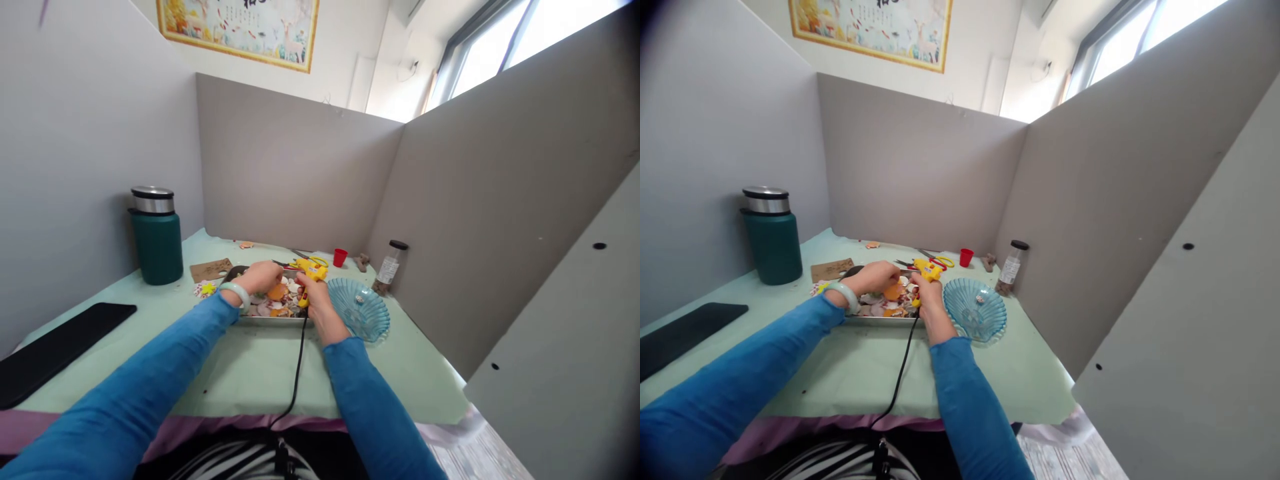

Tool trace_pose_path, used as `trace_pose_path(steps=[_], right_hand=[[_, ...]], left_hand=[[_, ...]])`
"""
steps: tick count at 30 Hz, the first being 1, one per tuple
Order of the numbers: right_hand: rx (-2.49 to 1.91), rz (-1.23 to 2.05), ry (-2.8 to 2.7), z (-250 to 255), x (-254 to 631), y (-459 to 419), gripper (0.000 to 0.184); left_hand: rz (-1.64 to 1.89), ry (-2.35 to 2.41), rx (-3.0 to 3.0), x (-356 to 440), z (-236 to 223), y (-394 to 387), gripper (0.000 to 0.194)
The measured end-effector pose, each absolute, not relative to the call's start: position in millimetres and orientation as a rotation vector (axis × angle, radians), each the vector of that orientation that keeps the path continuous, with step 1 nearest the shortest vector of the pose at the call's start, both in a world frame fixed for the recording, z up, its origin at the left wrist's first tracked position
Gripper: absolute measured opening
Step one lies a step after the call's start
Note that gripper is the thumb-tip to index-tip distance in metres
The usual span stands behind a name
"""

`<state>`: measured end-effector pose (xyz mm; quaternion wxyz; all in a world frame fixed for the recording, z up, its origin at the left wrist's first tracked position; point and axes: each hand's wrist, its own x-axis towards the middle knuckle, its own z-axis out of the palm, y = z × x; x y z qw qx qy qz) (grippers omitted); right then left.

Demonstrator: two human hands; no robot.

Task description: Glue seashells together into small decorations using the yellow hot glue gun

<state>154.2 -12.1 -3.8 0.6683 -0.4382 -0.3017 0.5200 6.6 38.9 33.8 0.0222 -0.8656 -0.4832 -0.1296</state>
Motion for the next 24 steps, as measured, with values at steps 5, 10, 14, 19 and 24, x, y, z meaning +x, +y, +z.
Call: trace_pose_path(steps=[5,10,14,19,24], right_hand=[[-0.990,1.151,-0.704,-5,155,-13,0.017],[-1.022,1.117,-0.733,-5,154,-13,0.025],[-1.029,1.136,-0.773,-6,153,-12,0.019],[-1.027,1.122,-0.782,-4,152,-13,0.012],[-1.043,1.103,-0.809,-2,152,-17,0.012]], left_hand=[[-0.933,-1.789,-2.581,-6,38,36,0.014],[-1.475,-2.081,-2.561,-1,30,25,0.014],[-1.726,-2.192,-2.479,7,13,20,0.013],[-1.984,-2.053,-2.566,5,-4,21,0.022],[-2.003,-1.993,-2.590,0,-2,18,0.029]])
